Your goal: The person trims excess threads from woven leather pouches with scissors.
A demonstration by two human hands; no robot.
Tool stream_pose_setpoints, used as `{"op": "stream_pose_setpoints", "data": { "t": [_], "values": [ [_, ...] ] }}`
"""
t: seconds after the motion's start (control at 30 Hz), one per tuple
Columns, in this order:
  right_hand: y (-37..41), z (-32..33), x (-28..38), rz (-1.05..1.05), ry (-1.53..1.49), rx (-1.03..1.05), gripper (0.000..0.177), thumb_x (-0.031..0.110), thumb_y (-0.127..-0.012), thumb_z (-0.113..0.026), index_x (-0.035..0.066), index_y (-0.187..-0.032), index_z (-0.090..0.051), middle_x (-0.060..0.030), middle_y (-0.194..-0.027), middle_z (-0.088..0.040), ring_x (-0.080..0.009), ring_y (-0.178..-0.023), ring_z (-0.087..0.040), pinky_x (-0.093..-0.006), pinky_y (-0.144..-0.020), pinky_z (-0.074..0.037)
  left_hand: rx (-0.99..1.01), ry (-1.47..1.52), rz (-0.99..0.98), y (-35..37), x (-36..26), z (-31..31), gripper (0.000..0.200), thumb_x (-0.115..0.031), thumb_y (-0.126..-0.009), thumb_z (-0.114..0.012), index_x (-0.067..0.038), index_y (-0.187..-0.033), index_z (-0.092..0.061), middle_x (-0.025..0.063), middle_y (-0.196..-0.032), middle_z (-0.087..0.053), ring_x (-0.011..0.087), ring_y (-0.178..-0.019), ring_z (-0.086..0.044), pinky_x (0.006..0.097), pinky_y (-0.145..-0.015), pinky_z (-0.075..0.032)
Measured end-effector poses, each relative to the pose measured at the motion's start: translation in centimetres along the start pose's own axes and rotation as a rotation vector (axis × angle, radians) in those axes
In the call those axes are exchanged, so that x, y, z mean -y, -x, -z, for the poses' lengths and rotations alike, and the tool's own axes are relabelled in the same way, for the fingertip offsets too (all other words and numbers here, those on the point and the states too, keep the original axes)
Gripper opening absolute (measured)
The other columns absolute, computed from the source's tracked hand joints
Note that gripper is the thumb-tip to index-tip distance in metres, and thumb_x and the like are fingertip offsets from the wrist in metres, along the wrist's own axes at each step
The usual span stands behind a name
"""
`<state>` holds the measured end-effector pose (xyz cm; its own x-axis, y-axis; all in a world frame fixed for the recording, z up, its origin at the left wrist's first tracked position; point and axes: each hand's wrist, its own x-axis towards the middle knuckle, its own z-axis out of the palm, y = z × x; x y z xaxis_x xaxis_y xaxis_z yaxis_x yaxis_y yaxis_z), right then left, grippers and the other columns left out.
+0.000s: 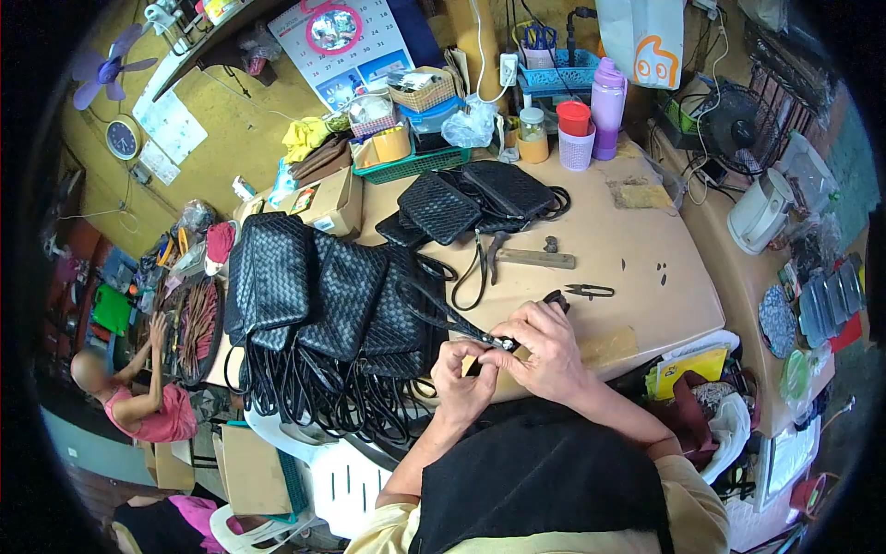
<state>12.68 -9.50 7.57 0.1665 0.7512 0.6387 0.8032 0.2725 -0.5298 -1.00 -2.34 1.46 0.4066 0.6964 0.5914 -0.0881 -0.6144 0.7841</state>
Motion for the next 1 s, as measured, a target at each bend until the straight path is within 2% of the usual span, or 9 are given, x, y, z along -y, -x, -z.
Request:
{"op": "stream_pose_setpoints", "data": {
  "t": [0.2, 0.3, 0.43, 0.57, 0.63, 0.7, 0.73, 0.8, 1.0],
  "values": [
    [0.5, -1.0, -0.4, -0.139, -0.100, -0.178, 0.008, 0.010, -0.083, -0.063, 0.003, -0.079, -0.061, -0.0072, -0.068, -0.060, -0.0227, -0.066, -0.058, -0.0326, -0.071, -0.040, 0.012, -0.121, -0.020, -1.2, -2.2, 0.4, 0.032, 0.006, -0.066, -0.075, 0.002, -0.092, -0.057, 0.0090, -0.082, -0.060, 0.0169, -0.073, -0.059, 0.0257, -0.069, -0.049],
    [1.5, -2.3, -1.4, -0.543, -0.623, -0.151, 0.015, 0.015, -0.082, -0.067, 0.001, -0.079, -0.060, -0.0061, -0.067, -0.059, -0.0204, -0.067, -0.058, -0.0327, -0.069, -0.043, 0.038, -0.210, -0.089, -2.2, -2.6, 0.5, 0.025, 0.003, -0.067, -0.076, 0.002, -0.090, -0.066, 0.0127, -0.083, -0.065, 0.0199, -0.072, -0.062, 0.0259, -0.065, -0.050],
    [0.7, -0.8, -1.7, -0.344, -0.404, -0.037, 0.026, 0.021, -0.077, -0.075, 0.002, -0.079, -0.058, -0.0048, -0.068, -0.058, -0.0144, -0.067, -0.055, -0.0298, -0.062, -0.045, 0.065, -0.212, -0.171, -2.8, -2.3, 0.2, 0.022, 0.003, -0.066, -0.076, 0.004, -0.084, -0.065, 0.0132, -0.073, -0.064, 0.0230, -0.063, -0.063, 0.0285, -0.058, -0.050],
    [1.0, -1.6, -1.8, -0.580, -0.989, -0.138, 0.023, 0.014, -0.076, -0.075, 0.003, -0.086, -0.058, 0.0007, -0.068, -0.056, -0.0095, -0.069, -0.053, -0.0250, -0.061, -0.044, 0.035, -0.188, -0.155, -2.7, -2.5, 0.0, 0.021, 0.004, -0.067, -0.076, 0.003, -0.084, -0.065, 0.0120, -0.070, -0.062, 0.0222, -0.060, -0.060, 0.0278, -0.054, -0.046],
    [0.9, -1.4, -2.1, -0.552, -0.930, -0.151, 0.017, 0.007, -0.078, -0.072, 0.003, -0.086, -0.058, 0.0003, -0.075, -0.057, -0.0076, -0.072, -0.052, -0.0213, -0.060, -0.043, 0.046, -0.181, -0.159, -2.6, -2.4, 0.1, 0.019, 0.003, -0.069, -0.074, 0.003, -0.085, -0.064, 0.0119, -0.070, -0.062, 0.0212, -0.059, -0.060, 0.0273, -0.054, -0.046],
    [0.6, -1.1, -3.6, -0.221, -0.259, -0.321, 0.014, 0.002, -0.080, -0.068, 0.003, -0.089, -0.057, -0.0032, -0.087, -0.058, -0.0075, -0.077, -0.053, -0.0190, -0.061, -0.043, 0.003, -0.157, -0.109, -2.3, -2.7, 0.8, 0.016, 0.004, -0.071, -0.071, 0.002, -0.084, -0.063, 0.0112, -0.069, -0.061, 0.0191, -0.058, -0.058, 0.0269, -0.053, -0.045],
    [1.2, -1.0, -4.5, -0.522, -0.604, -0.354, 0.016, 0.001, -0.080, -0.066, 0.002, -0.092, -0.055, -0.0068, -0.097, -0.059, -0.0106, -0.082, -0.055, -0.0224, -0.068, -0.046, -0.044, -0.118, -0.053, -2.2, -2.9, 1.1, 0.013, 0.004, -0.073, -0.069, 0.002, -0.084, -0.063, 0.0110, -0.070, -0.061, 0.0174, -0.058, -0.058, 0.0265, -0.053, -0.045],
    [2.0, 0.3, -8.1, -0.616, -0.556, -0.442, 0.017, -0.002, -0.081, -0.063, 0.002, -0.095, -0.055, -0.0067, -0.099, -0.062, -0.0122, -0.086, -0.056, -0.0268, -0.082, -0.045, -0.115, -0.058, 0.018, -2.3, -2.5, 2.0, 0.007, 0.004, -0.077, -0.064, 0.001, -0.082, -0.061, 0.0065, -0.069, -0.057, 0.0125, -0.058, -0.053, 0.0229, -0.055, -0.042],
    [3.0, 3.5, -8.2, -0.493, -0.637, -0.551, 0.010, -0.003, -0.085, -0.059, 0.001, -0.092, -0.052, -0.0097, -0.094, -0.061, -0.0090, -0.078, -0.054, -0.0207, -0.071, -0.043, -0.147, 0.283, 0.299, -1.6, -1.3, 1.3, 0.015, -0.013, -0.091, -0.059, 0.000, -0.091, -0.055, -0.0037, -0.077, -0.053, 0.0029, -0.069, -0.044, 0.0178, -0.063, -0.037]
  ]
}}
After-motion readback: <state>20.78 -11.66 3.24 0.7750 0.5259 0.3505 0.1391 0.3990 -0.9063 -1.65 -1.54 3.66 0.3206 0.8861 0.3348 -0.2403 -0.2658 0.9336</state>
